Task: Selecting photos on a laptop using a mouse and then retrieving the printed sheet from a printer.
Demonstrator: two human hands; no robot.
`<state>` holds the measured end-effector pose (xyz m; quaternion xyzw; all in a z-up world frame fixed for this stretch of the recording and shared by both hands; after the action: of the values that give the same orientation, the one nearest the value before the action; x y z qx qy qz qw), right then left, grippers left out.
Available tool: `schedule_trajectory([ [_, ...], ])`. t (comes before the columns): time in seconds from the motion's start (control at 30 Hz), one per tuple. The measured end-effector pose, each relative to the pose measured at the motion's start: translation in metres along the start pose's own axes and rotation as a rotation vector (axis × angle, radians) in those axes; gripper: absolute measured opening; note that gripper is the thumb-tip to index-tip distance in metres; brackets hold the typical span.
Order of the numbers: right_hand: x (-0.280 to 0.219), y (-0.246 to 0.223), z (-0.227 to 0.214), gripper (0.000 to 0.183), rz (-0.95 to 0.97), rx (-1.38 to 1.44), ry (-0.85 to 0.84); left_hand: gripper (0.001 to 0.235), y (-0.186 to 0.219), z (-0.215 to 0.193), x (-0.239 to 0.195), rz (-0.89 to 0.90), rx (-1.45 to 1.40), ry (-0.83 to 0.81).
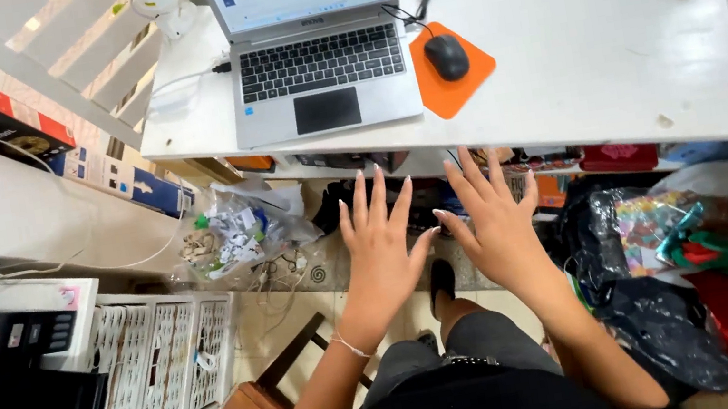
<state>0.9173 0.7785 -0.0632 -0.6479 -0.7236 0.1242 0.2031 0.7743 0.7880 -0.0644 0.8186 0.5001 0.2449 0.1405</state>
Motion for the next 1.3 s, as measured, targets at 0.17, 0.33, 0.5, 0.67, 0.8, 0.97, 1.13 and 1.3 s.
schedule_trajectory([
  [0.17, 0.084, 0.038, 0.02, 0.056, -0.036, -0.009, -0.036, 0.067, -0.02, 0.027, 0.074, -0.048, 0.051, 0.04],
  [0.33, 0.165, 0.084, 0.043, 0.052, -0.07, 0.002, -0.059, 0.064, -0.039, 0.075, 0.142, -0.066, 0.071, 0.055],
  [0.5, 0.232, 0.139, 0.071, 0.051, -0.138, -0.088, 0.139, 0.045, -0.053, 0.138, 0.18, 0.009, 0.057, 0.091],
  [0.67, 0.261, 0.159, 0.076, 0.049, -0.157, -0.085, 0.229, 0.039, -0.057, 0.18, 0.19, 0.124, 0.158, 0.112],
  [0.8, 0.263, 0.168, 0.086, 0.041, -0.158, -0.024, 0.291, 0.036, -0.059, 0.19, 0.189, 0.176, 0.194, 0.151],
  [0.97, 0.259, 0.16, 0.08, 0.046, -0.195, 0.006, 0.313, 0.028, -0.059, 0.184, 0.186, 0.233, 0.177, 0.276],
  [1.13, 0.258, 0.162, 0.085, 0.05, -0.201, 0.01, 0.306, 0.026, -0.056, 0.182, 0.18, 0.336, 0.082, 0.442],
  [1.3, 0.258, 0.16, 0.084, 0.049, -0.221, 0.004, 0.353, 0.032, -0.047, 0.165, 0.177, 0.407, 0.101, 0.609],
])
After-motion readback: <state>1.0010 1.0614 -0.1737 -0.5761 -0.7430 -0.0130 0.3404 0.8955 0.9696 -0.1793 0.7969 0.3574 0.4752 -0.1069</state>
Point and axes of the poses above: each hand's wrist, its own x-axis towards the middle knuckle, its own z-axis out of the palm, y = z × x, the point moved 8 cm from there along x, towards the middle knuckle
